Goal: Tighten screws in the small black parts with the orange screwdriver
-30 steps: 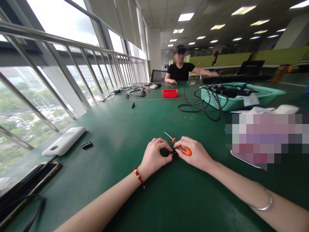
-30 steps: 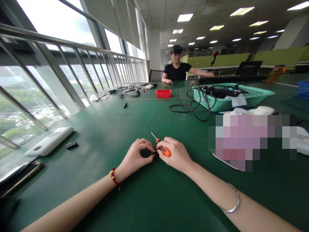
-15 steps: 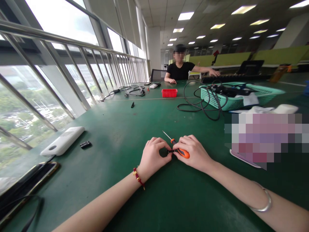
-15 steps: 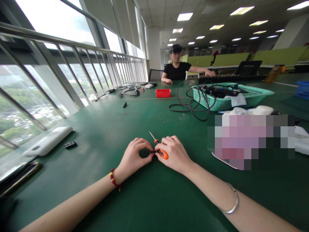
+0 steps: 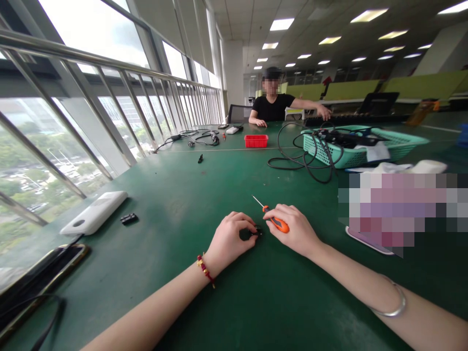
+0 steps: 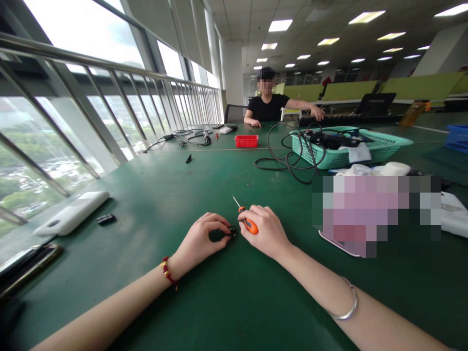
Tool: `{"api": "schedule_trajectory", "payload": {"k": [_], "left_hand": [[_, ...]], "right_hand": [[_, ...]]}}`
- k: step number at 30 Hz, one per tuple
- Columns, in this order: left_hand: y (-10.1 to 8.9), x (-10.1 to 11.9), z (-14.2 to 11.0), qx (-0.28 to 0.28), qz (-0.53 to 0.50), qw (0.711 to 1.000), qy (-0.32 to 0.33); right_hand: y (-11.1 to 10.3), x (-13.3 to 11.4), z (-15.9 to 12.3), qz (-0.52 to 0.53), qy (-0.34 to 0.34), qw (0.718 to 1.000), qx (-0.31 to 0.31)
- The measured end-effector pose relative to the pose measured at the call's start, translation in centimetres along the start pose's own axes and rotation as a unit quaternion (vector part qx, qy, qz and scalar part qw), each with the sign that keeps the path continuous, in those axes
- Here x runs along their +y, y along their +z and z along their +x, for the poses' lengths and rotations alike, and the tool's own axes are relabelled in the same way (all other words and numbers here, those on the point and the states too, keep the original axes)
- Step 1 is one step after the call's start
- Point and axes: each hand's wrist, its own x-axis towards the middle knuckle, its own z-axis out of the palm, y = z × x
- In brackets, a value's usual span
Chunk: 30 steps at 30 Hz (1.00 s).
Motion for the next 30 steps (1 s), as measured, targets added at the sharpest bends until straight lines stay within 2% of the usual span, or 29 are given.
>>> {"api": "schedule_trajectory", "payload": {"k": [3,5,9,13,17,21,25,30], "left_hand": [[-1.4,-0.5,-1.0,0.005,0.011,0.999,-0.032],[-3.0,-1.3,-2.2,0.015,0.033,0.998,-0.056],[-7.4,-3.8,-5.5,0.052,0.107,0.987,-0.110],[-12.0,-6.4,-9.4,0.094,0.174,0.962,-0.191],[-14.9,-7.3,-12.0,0.114,0.184,0.946,-0.241],[-15.9,-7.4,-12.3,0.141,0.158,0.935,-0.284],[-16.0,-7.2,-11.7,0.117,0.101,0.934,-0.323],[-15.6,-6.8,-11.6,0.105,0.086,0.929,-0.344]], "right_hand": [[0.0,-0.2,0.0,0.007,0.002,1.000,-0.008],[0.0,-0.3,-0.1,0.009,-0.003,1.000,-0.010],[0.2,-0.5,-0.3,0.012,-0.010,1.000,-0.017],[0.2,-0.6,-0.4,0.028,-0.012,0.999,-0.031],[0.2,-0.7,-0.5,0.035,-0.013,0.999,-0.036],[0.2,-0.7,-0.5,0.034,-0.009,0.999,-0.042],[0.2,-0.7,-0.5,0.037,-0.009,0.998,-0.047],[0.2,-0.7,-0.5,0.039,-0.010,0.998,-0.049]]}}
